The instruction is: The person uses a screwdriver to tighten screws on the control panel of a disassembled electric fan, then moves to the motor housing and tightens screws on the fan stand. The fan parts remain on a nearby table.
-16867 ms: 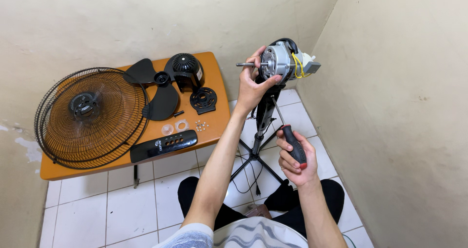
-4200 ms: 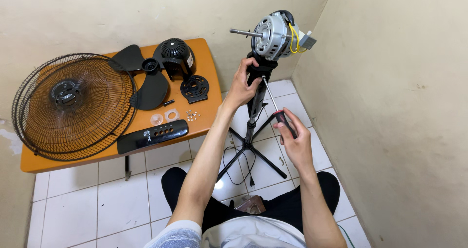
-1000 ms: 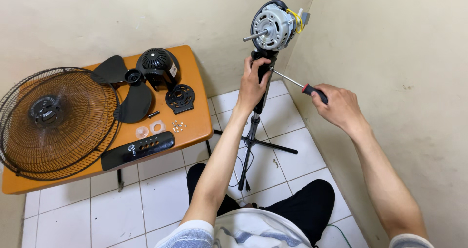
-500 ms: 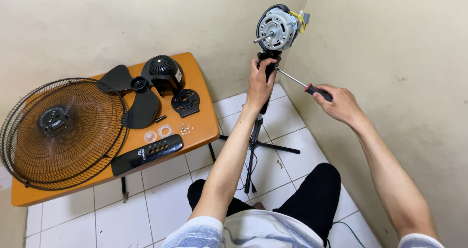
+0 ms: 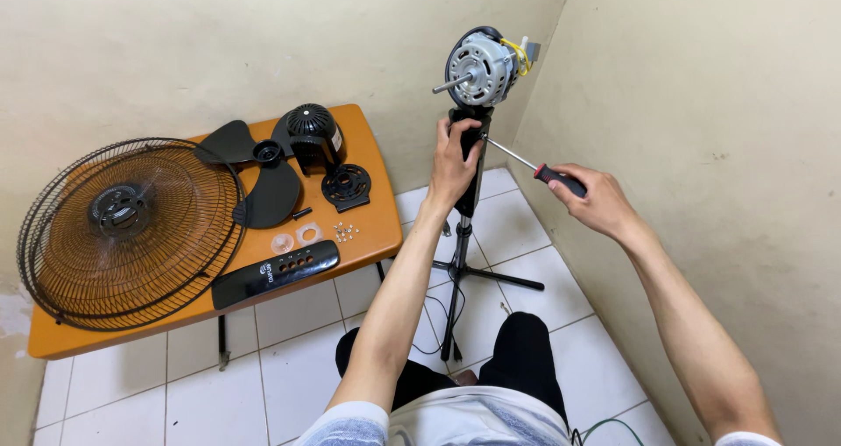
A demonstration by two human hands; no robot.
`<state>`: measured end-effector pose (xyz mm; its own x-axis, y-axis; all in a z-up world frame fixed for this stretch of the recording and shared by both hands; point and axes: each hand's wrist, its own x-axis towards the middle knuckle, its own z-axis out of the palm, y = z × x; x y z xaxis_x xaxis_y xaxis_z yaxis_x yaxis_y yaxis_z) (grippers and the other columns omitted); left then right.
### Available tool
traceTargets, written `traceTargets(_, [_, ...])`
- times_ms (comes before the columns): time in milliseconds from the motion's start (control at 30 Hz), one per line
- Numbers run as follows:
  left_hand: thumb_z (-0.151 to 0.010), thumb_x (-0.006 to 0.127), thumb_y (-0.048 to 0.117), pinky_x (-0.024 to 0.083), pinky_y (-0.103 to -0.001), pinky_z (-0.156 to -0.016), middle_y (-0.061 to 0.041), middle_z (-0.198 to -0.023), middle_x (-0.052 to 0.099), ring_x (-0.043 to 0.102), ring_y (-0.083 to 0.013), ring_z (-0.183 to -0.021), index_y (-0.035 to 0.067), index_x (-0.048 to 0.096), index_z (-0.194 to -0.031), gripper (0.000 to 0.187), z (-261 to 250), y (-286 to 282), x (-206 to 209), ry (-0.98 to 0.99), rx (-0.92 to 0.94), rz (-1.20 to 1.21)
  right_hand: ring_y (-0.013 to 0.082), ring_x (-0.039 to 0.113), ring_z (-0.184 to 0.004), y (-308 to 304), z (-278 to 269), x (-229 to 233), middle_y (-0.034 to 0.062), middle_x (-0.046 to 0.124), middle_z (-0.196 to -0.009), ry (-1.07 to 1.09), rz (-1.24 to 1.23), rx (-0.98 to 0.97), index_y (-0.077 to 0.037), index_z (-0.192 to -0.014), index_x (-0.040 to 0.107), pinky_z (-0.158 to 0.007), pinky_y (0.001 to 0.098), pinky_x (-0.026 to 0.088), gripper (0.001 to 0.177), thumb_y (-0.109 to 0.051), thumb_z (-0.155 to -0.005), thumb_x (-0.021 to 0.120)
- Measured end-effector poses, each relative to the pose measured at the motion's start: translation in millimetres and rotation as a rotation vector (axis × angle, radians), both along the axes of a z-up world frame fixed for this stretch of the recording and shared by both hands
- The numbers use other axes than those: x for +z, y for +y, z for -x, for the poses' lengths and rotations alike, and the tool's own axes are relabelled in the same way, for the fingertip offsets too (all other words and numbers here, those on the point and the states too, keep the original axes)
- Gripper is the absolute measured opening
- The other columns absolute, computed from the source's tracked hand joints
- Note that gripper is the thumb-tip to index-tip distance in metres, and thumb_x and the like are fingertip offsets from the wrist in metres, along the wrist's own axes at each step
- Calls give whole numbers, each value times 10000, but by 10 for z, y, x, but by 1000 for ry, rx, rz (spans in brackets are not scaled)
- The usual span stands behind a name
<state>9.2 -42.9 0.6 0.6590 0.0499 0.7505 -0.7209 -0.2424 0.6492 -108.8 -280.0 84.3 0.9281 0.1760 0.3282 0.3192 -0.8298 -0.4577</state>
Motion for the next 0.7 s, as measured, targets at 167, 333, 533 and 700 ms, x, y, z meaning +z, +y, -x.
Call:
traceTargets(167, [-912, 736, 19, 560, -448, -892, -162, -1296, 494, 656, -393, -1100, 141, 544, -1259, 415, 43, 140, 21, 83, -25, 2, 91, 501, -541, 43, -80, 112, -1, 639, -769, 563, -354, -26, -104, -1157, 699, -415, 272, 341, 346, -384, -985, 592])
traceTargets(333, [-895, 749, 17, 554, -460, -903, -164, -1300, 502, 644, -416, -1126, 137, 545, -1251, 428, 59, 124, 42, 23, 16, -7, 79, 448, -509, -55, -247, 136, 2, 599, -716, 681, -418, 13, -66, -1062, 726, -404, 256, 307, 360, -393, -1003, 589])
traceTargets(533, [-898, 743, 18, 556, -465, -901, -161, -1312, 508, 651, -411, -1128, 135, 544, -1251, 422, 51, 33, 46, 28, 20, 7, 265, 655, -620, -13, -84, -45, 98, 730, -813, -145, 220, 62, -131, -1112, 748, -571, 363, 510, 270, -343, -961, 677])
traceTargets(700, [-904, 745, 30, 564, -457, -871, -161, -1303, 506, 672, -397, -1095, 144, 551, -1254, 416, 62, -27, 52, 47, 10, 7, 356, 698, -686, 45, 49, -73, 144, 734, -889, -269, 313, -47, -85, -1127, 742, -590, 461, 559, 325, -332, -921, 692])
